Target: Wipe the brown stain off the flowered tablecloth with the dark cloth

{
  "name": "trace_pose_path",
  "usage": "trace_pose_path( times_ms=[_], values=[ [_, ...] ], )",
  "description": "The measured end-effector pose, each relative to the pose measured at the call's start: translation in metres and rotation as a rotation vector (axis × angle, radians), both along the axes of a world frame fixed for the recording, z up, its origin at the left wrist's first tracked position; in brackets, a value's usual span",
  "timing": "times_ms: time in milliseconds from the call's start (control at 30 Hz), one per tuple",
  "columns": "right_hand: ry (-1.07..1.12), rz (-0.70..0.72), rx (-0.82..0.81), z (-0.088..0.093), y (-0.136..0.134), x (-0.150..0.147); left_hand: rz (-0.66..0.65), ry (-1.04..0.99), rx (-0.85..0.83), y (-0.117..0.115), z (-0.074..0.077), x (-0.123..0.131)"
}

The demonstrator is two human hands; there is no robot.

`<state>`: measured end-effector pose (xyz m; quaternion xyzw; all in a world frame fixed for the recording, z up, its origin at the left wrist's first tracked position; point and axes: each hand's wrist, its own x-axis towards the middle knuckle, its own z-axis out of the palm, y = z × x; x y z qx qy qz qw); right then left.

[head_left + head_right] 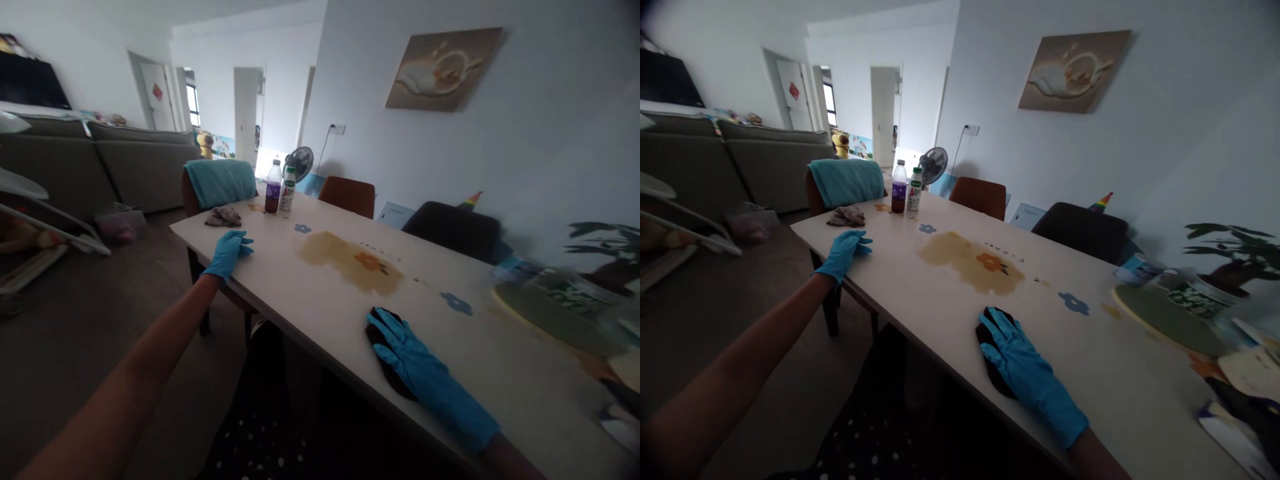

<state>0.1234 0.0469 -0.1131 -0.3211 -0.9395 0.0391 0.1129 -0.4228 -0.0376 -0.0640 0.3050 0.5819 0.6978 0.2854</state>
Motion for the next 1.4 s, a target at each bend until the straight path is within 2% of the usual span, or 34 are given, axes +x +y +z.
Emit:
trace_pose_path(
  times_ms=[200,500,967,1267,1400],
  values=[
    [0.019,-0.002,0.009,-0.006,0.007,0.001,0.025,-0.008,0.005,0.001,0.0,-0.003],
    [-0.015,-0.005,0.012,0.001,-0.001,-0.001,-0.011,-0.009,0.005,-0.002,0.001,0.002],
    [0.056,0.07,0.101,-0.012,0.007,0.0,0.042,-0.015,0.015,0.011,-0.013,-0.003],
    [-0.013,0.046,0.034,0.003,-0.001,-0.003,0.029,0.002,-0.01,0.01,-0.011,-0.002],
    [0.011,0.029,0.067,-0.001,-0.002,-0.005,0.024,0.016,-0.028,0.007,-0.008,0.0]
  ],
)
